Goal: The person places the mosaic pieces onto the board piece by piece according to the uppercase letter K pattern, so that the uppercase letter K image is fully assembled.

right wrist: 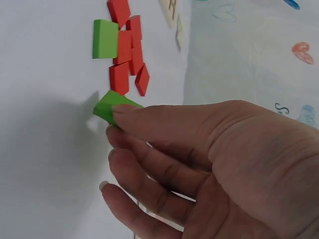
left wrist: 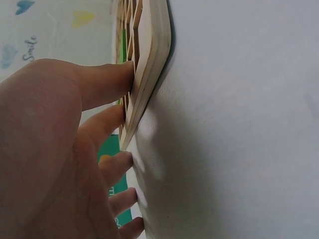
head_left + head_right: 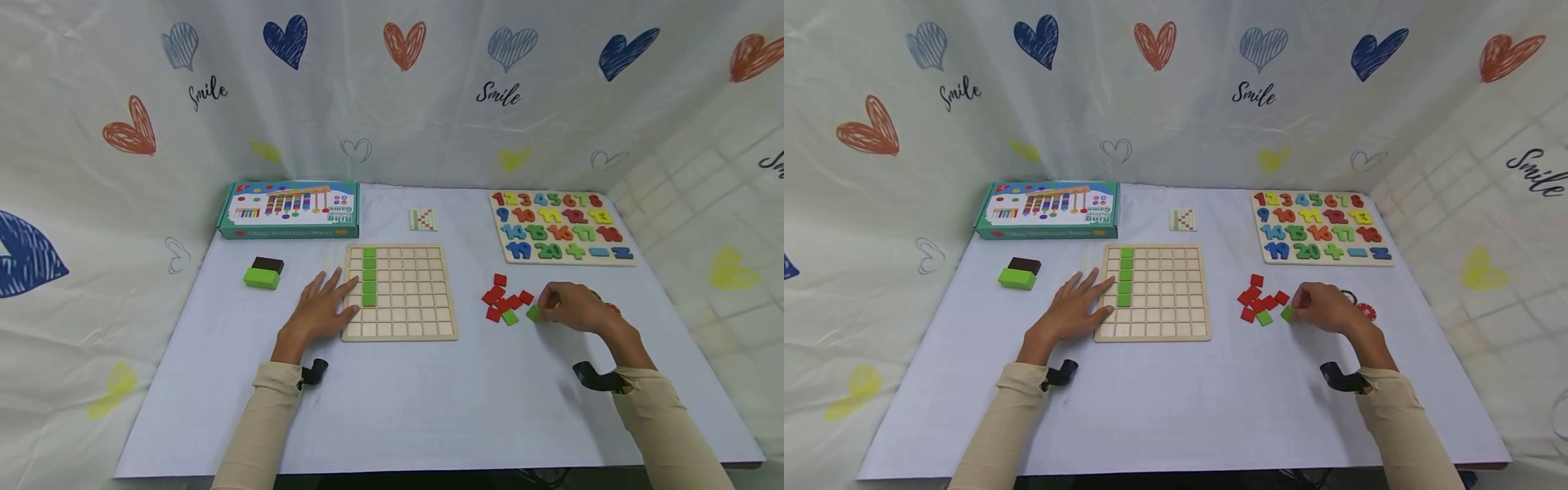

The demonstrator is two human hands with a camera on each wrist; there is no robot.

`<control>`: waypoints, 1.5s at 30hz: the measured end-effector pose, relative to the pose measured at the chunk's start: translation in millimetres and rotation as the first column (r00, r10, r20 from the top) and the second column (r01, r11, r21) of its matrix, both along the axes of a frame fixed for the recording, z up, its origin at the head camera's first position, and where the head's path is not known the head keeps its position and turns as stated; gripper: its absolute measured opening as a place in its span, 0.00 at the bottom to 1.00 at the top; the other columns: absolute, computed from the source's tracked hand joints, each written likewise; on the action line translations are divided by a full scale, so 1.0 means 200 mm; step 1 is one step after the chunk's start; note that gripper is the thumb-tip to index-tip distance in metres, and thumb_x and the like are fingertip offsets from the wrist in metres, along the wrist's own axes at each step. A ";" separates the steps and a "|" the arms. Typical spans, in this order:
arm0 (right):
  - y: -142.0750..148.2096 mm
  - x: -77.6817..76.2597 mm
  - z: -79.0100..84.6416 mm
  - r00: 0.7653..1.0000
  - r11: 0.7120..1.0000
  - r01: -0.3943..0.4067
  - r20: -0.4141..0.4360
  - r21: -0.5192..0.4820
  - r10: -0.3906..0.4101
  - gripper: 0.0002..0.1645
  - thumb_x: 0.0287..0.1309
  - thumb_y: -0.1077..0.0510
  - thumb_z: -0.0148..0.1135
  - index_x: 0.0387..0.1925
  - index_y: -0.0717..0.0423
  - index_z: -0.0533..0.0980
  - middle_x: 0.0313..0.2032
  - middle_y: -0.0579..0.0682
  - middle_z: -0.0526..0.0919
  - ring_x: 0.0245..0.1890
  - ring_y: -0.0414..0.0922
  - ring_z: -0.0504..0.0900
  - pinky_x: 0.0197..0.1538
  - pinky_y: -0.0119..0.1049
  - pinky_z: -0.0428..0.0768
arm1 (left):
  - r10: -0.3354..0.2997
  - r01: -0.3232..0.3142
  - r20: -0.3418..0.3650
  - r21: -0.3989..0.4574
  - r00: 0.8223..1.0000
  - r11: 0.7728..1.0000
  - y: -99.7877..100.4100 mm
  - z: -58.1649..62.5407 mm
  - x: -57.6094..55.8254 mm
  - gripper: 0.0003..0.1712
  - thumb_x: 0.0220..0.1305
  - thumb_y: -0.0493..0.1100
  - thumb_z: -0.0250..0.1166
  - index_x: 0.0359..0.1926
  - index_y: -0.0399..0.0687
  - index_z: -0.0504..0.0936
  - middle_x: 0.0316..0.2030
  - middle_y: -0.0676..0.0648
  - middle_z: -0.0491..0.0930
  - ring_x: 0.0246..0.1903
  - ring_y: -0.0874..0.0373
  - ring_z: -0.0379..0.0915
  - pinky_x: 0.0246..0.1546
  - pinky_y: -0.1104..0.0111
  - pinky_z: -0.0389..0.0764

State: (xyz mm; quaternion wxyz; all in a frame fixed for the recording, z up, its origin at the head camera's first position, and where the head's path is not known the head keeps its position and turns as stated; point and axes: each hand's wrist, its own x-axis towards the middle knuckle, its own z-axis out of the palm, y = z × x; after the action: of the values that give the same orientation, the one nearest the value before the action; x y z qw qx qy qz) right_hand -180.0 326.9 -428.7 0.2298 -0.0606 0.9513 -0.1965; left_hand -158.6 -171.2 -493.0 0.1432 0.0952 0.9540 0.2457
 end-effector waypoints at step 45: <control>-1.35 -0.05 -0.24 0.911 0.805 -0.408 -0.253 -0.429 0.327 0.03 0.69 0.63 0.70 0.41 0.56 0.82 0.36 0.45 0.88 0.33 0.37 0.82 0.36 0.31 0.81 | -0.021 0.020 -0.015 -0.016 1.000 1.000 -0.01 -0.01 -0.02 0.39 0.78 0.59 0.58 0.84 0.62 0.59 0.86 0.43 0.44 0.84 0.36 0.31 0.81 0.38 0.41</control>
State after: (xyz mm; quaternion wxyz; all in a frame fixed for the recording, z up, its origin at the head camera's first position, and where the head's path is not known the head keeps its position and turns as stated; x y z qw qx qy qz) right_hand -189.4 56.7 -477.2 0.1611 -0.3146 0.8598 -0.3685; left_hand -161.9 -174.0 -495.4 0.1392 0.1057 0.9560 0.2357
